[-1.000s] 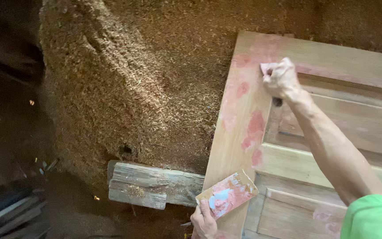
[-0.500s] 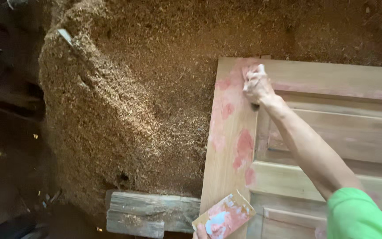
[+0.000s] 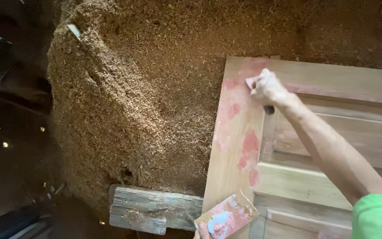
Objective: The person applies pink filler to a wooden door using a putty knife and a cardboard scraper. They spread the filler into the grooves and edges of the door panels, then smooth the surface with the knife.
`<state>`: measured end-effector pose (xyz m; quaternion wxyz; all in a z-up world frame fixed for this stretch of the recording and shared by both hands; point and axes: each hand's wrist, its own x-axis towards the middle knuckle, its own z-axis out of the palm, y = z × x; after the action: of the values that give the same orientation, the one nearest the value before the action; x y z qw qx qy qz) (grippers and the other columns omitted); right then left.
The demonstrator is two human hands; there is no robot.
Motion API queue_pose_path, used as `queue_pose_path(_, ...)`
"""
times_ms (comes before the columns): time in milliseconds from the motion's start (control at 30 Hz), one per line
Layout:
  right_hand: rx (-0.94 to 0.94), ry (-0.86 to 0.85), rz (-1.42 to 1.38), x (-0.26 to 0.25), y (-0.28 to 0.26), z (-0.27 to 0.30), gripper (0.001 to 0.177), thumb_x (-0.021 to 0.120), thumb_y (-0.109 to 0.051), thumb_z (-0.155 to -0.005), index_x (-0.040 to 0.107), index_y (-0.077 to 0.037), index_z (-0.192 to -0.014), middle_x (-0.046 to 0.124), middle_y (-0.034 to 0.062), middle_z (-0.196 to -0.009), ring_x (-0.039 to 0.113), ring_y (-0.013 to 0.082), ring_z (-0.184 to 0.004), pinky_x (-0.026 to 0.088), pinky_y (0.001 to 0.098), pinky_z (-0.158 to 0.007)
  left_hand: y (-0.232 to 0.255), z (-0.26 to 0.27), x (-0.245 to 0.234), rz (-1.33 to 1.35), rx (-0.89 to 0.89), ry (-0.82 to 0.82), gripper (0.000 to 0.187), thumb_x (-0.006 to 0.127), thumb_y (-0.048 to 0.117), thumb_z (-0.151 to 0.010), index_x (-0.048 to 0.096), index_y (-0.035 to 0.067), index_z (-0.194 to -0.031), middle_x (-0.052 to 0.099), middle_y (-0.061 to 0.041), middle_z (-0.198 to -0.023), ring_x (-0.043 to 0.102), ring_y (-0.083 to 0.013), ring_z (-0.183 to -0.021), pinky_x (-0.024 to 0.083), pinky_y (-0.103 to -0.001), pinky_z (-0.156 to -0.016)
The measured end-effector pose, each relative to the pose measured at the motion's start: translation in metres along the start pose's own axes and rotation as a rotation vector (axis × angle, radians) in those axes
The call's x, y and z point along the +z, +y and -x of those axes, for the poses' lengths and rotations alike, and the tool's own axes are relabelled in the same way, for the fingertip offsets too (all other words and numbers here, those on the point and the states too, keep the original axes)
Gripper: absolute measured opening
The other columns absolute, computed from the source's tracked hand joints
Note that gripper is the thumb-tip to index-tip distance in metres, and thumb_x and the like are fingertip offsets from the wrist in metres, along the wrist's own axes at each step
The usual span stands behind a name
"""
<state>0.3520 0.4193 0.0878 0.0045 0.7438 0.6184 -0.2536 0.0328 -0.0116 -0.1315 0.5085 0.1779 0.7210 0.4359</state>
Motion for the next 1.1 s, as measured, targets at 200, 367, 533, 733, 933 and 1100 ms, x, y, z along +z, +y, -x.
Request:
queue_pose_path(200, 0.013, 0.021, -0.009, -0.012, 0.000, 0.033, 0.016, 0.063, -0.016, -0.085, 0.067, -0.006, -0.073, 0.069, 0.0144, -0.070, 0.063, 0.0323, -0.072, 0.055, 0.0439, -0.070, -0.003, 0.015, -0.011, 0.038, -0.008, 0.007, 0.060, 0.048, 0.040, -0.102, 0.071, -0.015, -0.108, 0.079, -0.024, -0.090, 0.077, -0.0302, -0.082, 0.061, -0.041, -0.073)
queue_pose_path(367, -0.068, 0.062, 0.034, -0.011, 0.002, 0.037, 0.016, 0.059, -0.017, -0.089, 0.070, -0.006, -0.084, 0.070, 0.0146, -0.075, 0.062, 0.0289, -0.066, 0.055, 0.0414, -0.064, 0.007, 0.011, -0.014, 0.057, 0.011, -0.020, 0.061, 0.047, 0.041, -0.103, 0.070, -0.016, -0.110, 0.079, -0.025, -0.092, 0.077, -0.0320, -0.085, 0.061, -0.042, -0.076)
queue_pose_path(533, -0.083, 0.050, -0.204, 0.013, 0.033, 0.080, 0.021, 0.055, -0.018, -0.093, 0.072, -0.007, -0.095, 0.071, 0.0149, -0.080, 0.061, 0.0255, -0.059, 0.055, 0.0389, -0.058, 0.015, 0.009, -0.038, 0.004, 0.041, -0.078, 0.063, 0.046, 0.042, -0.104, 0.069, -0.016, -0.112, 0.078, -0.026, -0.095, 0.077, -0.0338, -0.088, 0.061, -0.043, -0.078)
queue_pose_path(733, -0.139, 0.474, 0.195, -0.014, 0.137, 0.101, 0.041, 0.049, -0.003, -0.098, 0.067, -0.018, -0.131, 0.071, 0.0122, -0.120, 0.067, 0.0325, -0.091, 0.060, 0.0461, -0.080, 0.019, 0.002, -0.043, 0.168, -0.002, -0.156, 0.068, 0.046, 0.044, -0.103, 0.060, -0.019, -0.123, 0.072, -0.030, -0.113, 0.073, -0.0378, -0.101, 0.059, -0.046, -0.086)
queue_pose_path(933, -0.045, 0.490, 0.066, -0.027, 0.188, 0.084, 0.042, 0.057, -0.008, -0.091, 0.066, -0.018, -0.130, 0.065, 0.0218, -0.118, 0.063, 0.0392, -0.109, 0.057, 0.0510, -0.091, 0.023, -0.001, -0.028, 0.280, -0.045, -0.197, 0.069, 0.045, 0.044, -0.103, 0.059, -0.019, -0.124, 0.073, -0.031, -0.112, 0.075, -0.0382, -0.100, 0.061, -0.046, -0.087)
queue_pose_path(1100, 0.221, 0.203, 0.168, -0.026, 0.185, 0.061, 0.029, 0.058, -0.025, -0.098, 0.071, -0.003, -0.111, 0.066, 0.0283, -0.110, 0.065, 0.0410, -0.103, 0.059, 0.0506, -0.088, 0.024, -0.008, -0.031, 0.202, -0.026, -0.156, 0.067, 0.046, 0.043, -0.103, 0.062, -0.019, -0.122, 0.074, -0.031, -0.110, 0.075, -0.0367, -0.098, 0.060, -0.045, -0.085)
